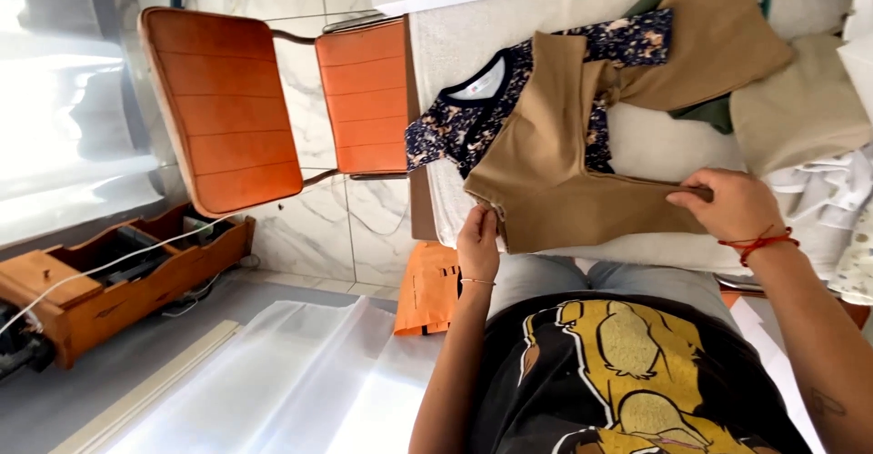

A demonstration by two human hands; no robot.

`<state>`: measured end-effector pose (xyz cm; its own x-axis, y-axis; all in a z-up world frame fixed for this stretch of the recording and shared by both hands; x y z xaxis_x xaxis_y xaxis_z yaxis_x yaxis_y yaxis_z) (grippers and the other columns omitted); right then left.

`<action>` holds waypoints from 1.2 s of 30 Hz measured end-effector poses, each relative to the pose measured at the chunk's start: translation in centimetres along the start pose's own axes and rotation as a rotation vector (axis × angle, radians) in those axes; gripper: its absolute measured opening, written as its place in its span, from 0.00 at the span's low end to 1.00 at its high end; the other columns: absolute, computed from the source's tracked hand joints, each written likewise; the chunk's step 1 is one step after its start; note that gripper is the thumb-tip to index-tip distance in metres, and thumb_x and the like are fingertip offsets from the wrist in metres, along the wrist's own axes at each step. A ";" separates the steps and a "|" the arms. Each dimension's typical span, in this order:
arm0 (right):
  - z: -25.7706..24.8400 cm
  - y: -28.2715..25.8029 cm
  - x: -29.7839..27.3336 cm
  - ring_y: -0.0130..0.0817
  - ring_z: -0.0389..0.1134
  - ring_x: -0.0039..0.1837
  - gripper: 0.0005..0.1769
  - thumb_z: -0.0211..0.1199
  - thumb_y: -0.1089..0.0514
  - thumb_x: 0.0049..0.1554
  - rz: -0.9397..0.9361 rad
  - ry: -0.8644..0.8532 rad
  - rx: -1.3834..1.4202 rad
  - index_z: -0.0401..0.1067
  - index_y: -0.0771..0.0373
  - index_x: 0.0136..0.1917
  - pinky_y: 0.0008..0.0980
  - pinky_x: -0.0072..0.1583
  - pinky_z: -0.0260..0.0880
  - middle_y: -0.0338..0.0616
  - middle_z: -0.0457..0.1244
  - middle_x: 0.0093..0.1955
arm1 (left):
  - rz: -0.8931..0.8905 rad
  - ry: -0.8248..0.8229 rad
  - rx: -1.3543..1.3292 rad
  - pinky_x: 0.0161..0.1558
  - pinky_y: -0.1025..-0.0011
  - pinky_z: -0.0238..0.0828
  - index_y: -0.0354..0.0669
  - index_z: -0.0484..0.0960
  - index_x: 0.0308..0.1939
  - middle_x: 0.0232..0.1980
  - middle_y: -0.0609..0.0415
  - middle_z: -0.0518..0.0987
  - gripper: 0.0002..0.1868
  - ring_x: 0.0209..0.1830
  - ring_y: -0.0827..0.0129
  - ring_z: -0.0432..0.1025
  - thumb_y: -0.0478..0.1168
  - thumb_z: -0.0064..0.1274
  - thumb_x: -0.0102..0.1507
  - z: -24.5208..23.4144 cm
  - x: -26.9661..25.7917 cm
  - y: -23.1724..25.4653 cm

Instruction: Folding various baby garments and arranging them inside white packaging boxes.

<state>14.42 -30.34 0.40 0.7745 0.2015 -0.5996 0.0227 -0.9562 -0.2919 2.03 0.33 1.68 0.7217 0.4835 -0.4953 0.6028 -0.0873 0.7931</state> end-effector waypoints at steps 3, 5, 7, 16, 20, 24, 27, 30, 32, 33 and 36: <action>-0.1 0.4 0.1 0.39 0.65 0.44 0.15 0.58 0.40 0.47 0.024 -0.013 0.024 0.72 0.51 0.39 0.35 0.44 0.62 0.37 0.65 0.37 | -0.074 0.017 -0.011 0.35 0.77 0.60 0.45 0.74 0.38 0.33 0.59 0.70 0.07 0.29 0.74 0.65 0.38 0.42 0.57 -0.4 0.3 -0.6; -0.4 0.7 -0.2 0.35 0.64 0.44 0.16 0.57 0.40 0.48 0.034 -0.010 0.039 0.72 0.52 0.40 0.33 0.44 0.62 0.36 0.65 0.37 | -0.161 0.045 -0.003 0.39 0.76 0.64 0.47 0.75 0.41 0.41 0.58 0.73 0.12 0.34 0.72 0.71 0.39 0.45 0.54 -0.6 0.1 -0.1; -1.0 0.5 -0.3 0.39 0.63 0.42 0.16 0.57 0.39 0.49 0.106 -0.037 0.026 0.72 0.51 0.39 0.35 0.45 0.61 0.40 0.64 0.35 | -0.179 0.076 -0.120 0.37 0.75 0.69 0.43 0.72 0.40 0.39 0.57 0.75 0.11 0.36 0.72 0.72 0.38 0.48 0.53 -0.7 0.1 1.0; 1.1 2.1 -0.5 0.38 0.65 0.40 0.15 0.60 0.45 0.49 0.029 0.062 0.095 0.71 0.56 0.43 0.34 0.45 0.63 0.39 0.65 0.37 | -0.083 0.156 -0.009 0.33 0.78 0.64 0.46 0.74 0.33 0.31 0.59 0.75 0.04 0.32 0.75 0.68 0.38 0.48 0.55 -1.0 0.4 3.8; 3.4 4.0 -1.3 0.41 0.65 0.43 0.13 0.63 0.51 0.47 -0.020 0.343 0.131 0.69 0.57 0.44 0.35 0.47 0.61 0.42 0.64 0.39 | -0.012 0.143 -0.028 0.38 0.76 0.67 0.42 0.71 0.35 0.32 0.54 0.75 0.08 0.33 0.71 0.70 0.33 0.46 0.52 -0.1 1.4 0.1; 2.7 3.4 -3.1 0.29 0.62 0.38 0.20 0.66 0.50 0.43 0.187 0.335 0.389 0.67 0.60 0.46 0.29 0.45 0.60 0.38 0.62 0.37 | -0.182 0.139 0.043 0.34 0.75 0.68 0.43 0.67 0.40 0.38 0.55 0.71 0.16 0.34 0.71 0.69 0.41 0.51 0.51 -0.2 -0.6 2.8; 0.5 0.7 -4.9 0.31 0.60 0.39 0.13 0.66 0.55 0.45 0.008 0.452 0.340 0.68 0.63 0.39 0.30 0.46 0.58 0.39 0.62 0.35 | -0.231 0.085 0.109 0.37 0.73 0.67 0.42 0.67 0.41 0.39 0.55 0.71 0.19 0.33 0.70 0.69 0.42 0.52 0.49 0.0 -1.3 2.3; 1.9 0.3 -6.0 0.32 0.60 0.41 0.08 0.66 0.57 0.45 -0.150 0.577 0.300 0.69 0.58 0.36 0.28 0.49 0.59 0.36 0.61 0.34 | -0.211 0.066 0.195 0.37 0.71 0.67 0.42 0.68 0.41 0.37 0.53 0.72 0.20 0.34 0.66 0.71 0.43 0.55 0.49 -0.1 -1.3 0.6; 2.9 1.1 -6.1 0.31 0.63 0.42 0.08 0.67 0.53 0.45 -0.077 0.590 0.361 0.70 0.53 0.37 0.25 0.49 0.62 0.31 0.61 0.35 | -0.193 0.054 0.235 0.38 0.69 0.69 0.42 0.68 0.41 0.35 0.51 0.74 0.21 0.36 0.61 0.73 0.44 0.58 0.49 -0.1 -0.8 -0.4; 2.8 1.8 -5.9 0.35 0.63 0.42 0.12 0.67 0.53 0.46 0.091 0.561 0.443 0.67 0.56 0.41 0.30 0.46 0.63 0.38 0.62 0.36 | -0.218 0.037 0.273 0.37 0.72 0.69 0.44 0.69 0.39 0.33 0.53 0.75 0.21 0.34 0.65 0.73 0.46 0.58 0.49 -0.1 -0.6 -0.9; 3.1 3.2 -4.8 0.40 0.64 0.40 0.16 0.66 0.52 0.47 0.259 0.482 0.523 0.65 0.58 0.46 0.34 0.44 0.63 0.42 0.63 0.37 | -0.279 0.027 0.284 0.35 0.74 0.69 0.48 0.69 0.37 0.32 0.56 0.76 0.20 0.33 0.68 0.74 0.50 0.58 0.49 -0.4 -0.4 -2.0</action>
<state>8.78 -33.75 0.03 0.9075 -0.2463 -0.3402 -0.4078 -0.7103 -0.5737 0.40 0.61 0.46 0.5103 0.5452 -0.6651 0.8470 -0.1847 0.4985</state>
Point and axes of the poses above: each hand's wrist, its own x-axis towards the middle knuckle, its own z-axis out of the palm, y = z × x, the point moved 3 cm from there along x, towards the middle knuckle
